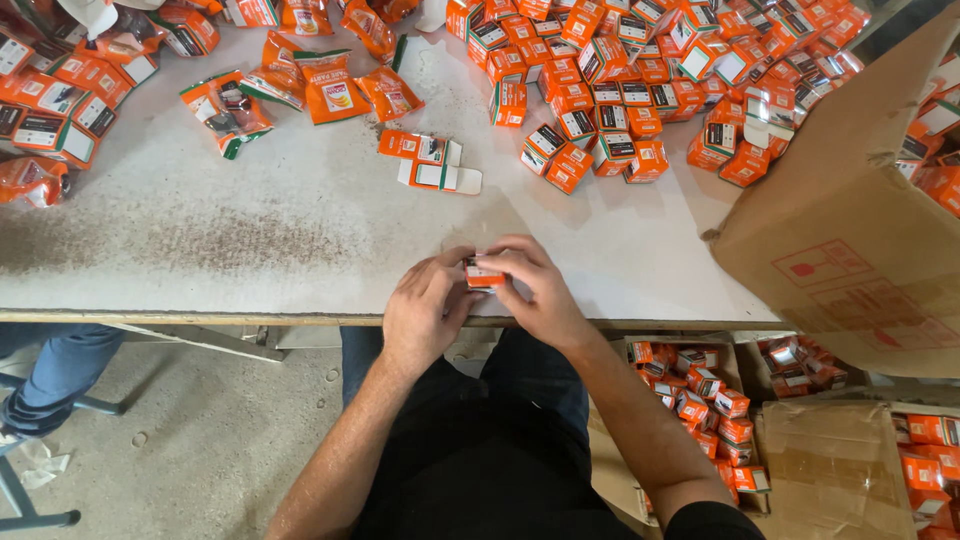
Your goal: The person picks up small orange product boxes from a pile on the worktable, opens and folds the cartons by hand, and places the finished boxes into a large cardboard box beside the table, repeating the cycle one box at a time.
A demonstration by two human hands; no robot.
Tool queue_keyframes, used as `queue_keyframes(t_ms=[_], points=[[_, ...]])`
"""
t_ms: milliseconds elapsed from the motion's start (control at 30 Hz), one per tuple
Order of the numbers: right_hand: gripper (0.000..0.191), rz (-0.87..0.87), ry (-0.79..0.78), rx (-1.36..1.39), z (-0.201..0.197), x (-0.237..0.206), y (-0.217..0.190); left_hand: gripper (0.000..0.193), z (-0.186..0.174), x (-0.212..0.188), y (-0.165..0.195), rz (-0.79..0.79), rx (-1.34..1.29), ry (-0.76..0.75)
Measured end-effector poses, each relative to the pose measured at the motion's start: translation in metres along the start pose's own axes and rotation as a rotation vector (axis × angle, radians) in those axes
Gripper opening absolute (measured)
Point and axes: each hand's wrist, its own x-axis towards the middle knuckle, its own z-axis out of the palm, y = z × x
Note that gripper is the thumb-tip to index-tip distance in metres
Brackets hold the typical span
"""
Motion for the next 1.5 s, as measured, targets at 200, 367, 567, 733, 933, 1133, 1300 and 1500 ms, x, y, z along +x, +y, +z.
queue_keyframes(t_ms=[200,367,567,733,933,1133,1300,1500], points=[[0.031,-0.149,0.006,-0.035,0.000,0.004,-0.011,0.049,0.004,-0.006,-0.005,-0.090,-0.018,-0.036],[0.023,-0.124,0.060,0.003,0.005,0.005,-0.008,0.048,0.000,0.000,0.001,-0.069,-0.025,-0.022],[0.033,-0.294,0.003,-0.329,0.004,-0.003,-0.011,0.034,-0.007,0.002,0.007,0.089,0.121,-0.034],[0.044,-0.374,0.018,-0.767,-0.008,-0.003,-0.015,0.036,-0.019,0.008,-0.011,0.159,0.141,-0.134],[0.051,-0.161,0.312,-0.796,-0.032,0.028,-0.001,0.059,-0.104,0.071,-0.147,-0.051,0.811,0.075],[0.046,-0.287,0.173,-0.508,-0.008,0.019,-0.007,0.008,-0.133,0.088,-0.205,-0.131,0.781,0.051],[0.064,-0.471,0.023,-0.548,0.006,0.042,-0.024,0.016,-0.078,0.081,-0.132,-0.410,-0.076,-0.176],[0.068,-0.457,-0.286,-0.655,0.027,0.089,0.000,0.017,-0.043,0.145,-0.155,-0.445,-0.186,-0.344]])
